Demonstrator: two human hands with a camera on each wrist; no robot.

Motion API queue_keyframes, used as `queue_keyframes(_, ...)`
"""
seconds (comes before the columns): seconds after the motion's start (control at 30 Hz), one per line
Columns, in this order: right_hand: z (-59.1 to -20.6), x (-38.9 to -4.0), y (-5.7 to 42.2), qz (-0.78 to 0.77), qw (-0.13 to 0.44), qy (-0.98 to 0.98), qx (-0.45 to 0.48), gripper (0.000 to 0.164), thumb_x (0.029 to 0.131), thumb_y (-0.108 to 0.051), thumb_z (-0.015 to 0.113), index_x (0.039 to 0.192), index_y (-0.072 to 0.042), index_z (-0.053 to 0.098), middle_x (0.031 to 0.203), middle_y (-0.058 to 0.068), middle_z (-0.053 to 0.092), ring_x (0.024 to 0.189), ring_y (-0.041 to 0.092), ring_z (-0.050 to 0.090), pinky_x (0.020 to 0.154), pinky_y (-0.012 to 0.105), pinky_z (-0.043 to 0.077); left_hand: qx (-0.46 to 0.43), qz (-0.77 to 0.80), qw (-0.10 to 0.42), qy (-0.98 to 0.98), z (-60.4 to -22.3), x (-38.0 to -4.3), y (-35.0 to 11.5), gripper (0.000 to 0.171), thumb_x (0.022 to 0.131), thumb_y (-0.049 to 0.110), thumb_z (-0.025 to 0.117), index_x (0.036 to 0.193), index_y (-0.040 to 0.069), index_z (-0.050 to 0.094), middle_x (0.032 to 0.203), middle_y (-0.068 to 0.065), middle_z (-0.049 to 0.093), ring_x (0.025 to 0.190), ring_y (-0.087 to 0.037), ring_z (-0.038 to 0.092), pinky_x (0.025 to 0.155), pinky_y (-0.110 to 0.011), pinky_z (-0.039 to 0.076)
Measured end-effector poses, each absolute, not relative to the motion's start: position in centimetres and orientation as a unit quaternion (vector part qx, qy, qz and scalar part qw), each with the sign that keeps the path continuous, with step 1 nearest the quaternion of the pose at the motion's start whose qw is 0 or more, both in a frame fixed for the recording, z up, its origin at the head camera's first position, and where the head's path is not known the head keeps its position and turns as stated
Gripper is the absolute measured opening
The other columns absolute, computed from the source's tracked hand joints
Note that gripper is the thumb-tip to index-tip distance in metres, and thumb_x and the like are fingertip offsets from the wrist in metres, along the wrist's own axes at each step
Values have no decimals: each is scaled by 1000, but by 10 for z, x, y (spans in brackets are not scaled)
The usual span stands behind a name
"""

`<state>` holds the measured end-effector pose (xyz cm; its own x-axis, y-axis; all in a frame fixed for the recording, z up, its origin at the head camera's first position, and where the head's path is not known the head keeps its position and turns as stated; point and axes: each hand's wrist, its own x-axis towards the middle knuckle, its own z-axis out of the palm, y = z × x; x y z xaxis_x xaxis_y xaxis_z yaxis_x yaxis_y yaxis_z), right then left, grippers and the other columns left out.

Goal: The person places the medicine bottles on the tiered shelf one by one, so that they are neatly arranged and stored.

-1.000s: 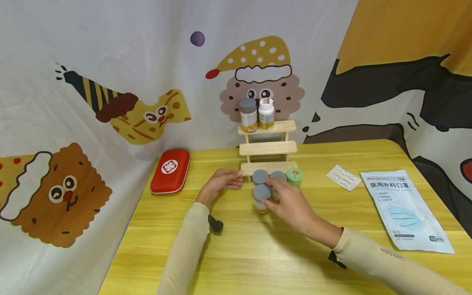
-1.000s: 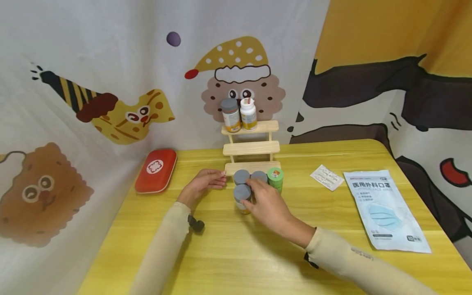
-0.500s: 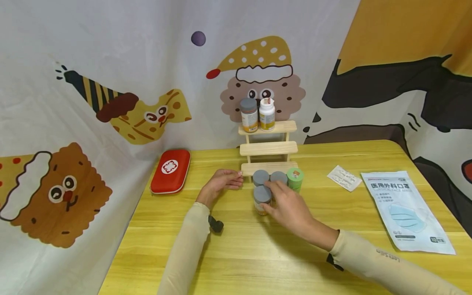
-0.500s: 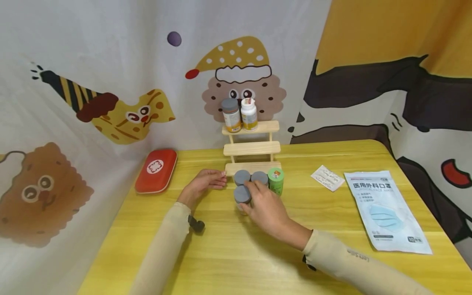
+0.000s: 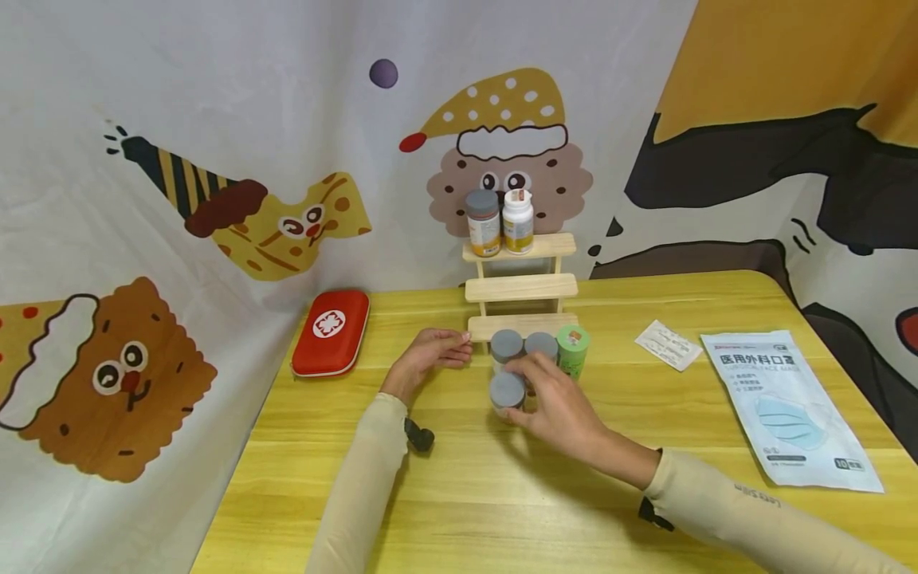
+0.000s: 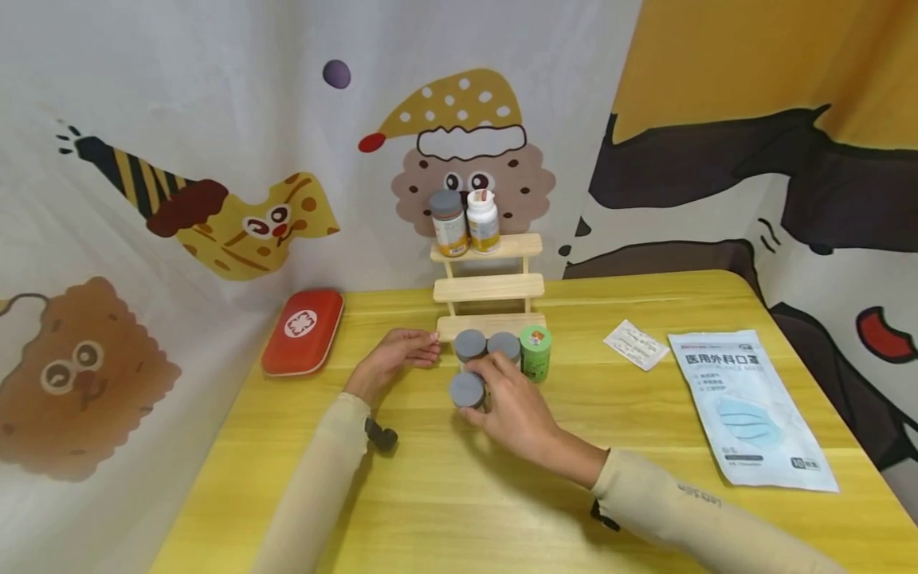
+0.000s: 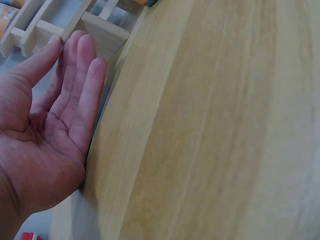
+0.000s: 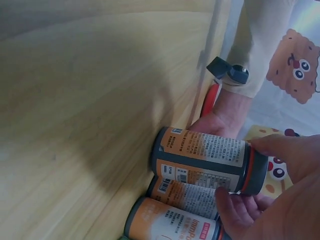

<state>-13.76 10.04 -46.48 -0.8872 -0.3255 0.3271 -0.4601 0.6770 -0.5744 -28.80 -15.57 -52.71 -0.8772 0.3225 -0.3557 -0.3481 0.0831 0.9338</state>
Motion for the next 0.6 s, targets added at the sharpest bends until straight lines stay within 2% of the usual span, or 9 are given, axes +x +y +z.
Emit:
queue_keyframes(0.33, -459, -136, 105, 402, 51, -882, 239, 63, 74, -18, 94, 131, -14, 67, 119, -2, 63, 102, 11, 63, 91, 39, 64, -12, 674, 244, 697, -527, -288, -156, 33, 105, 24, 70, 121, -5, 73, 89, 0, 80, 79, -12, 78, 77, -29, 68)
queue_keyframes(0.5, -446, -138, 113, 433, 48, -862, 258, 60, 76, -15, 92, 131, -17, 67, 116, -4, 62, 99, 11, 62, 89, 41, 64, -9, 672, 241, 700, -528, -288, -157, 35, 105, 25, 70, 121, -6, 73, 90, 0, 80, 80, -12, 78, 77, -28, 68)
queue_keyframes(0.6, -437, -139, 119, 443, 65, -853, 269, 59, 77, -14, 90, 131, -19, 67, 118, -5, 62, 98, 9, 60, 85, 37, 62, -6, 673, 242, 699, -528, -288, -157, 35, 104, 25, 71, 122, -6, 73, 91, 0, 80, 80, -11, 78, 77, -28, 68)
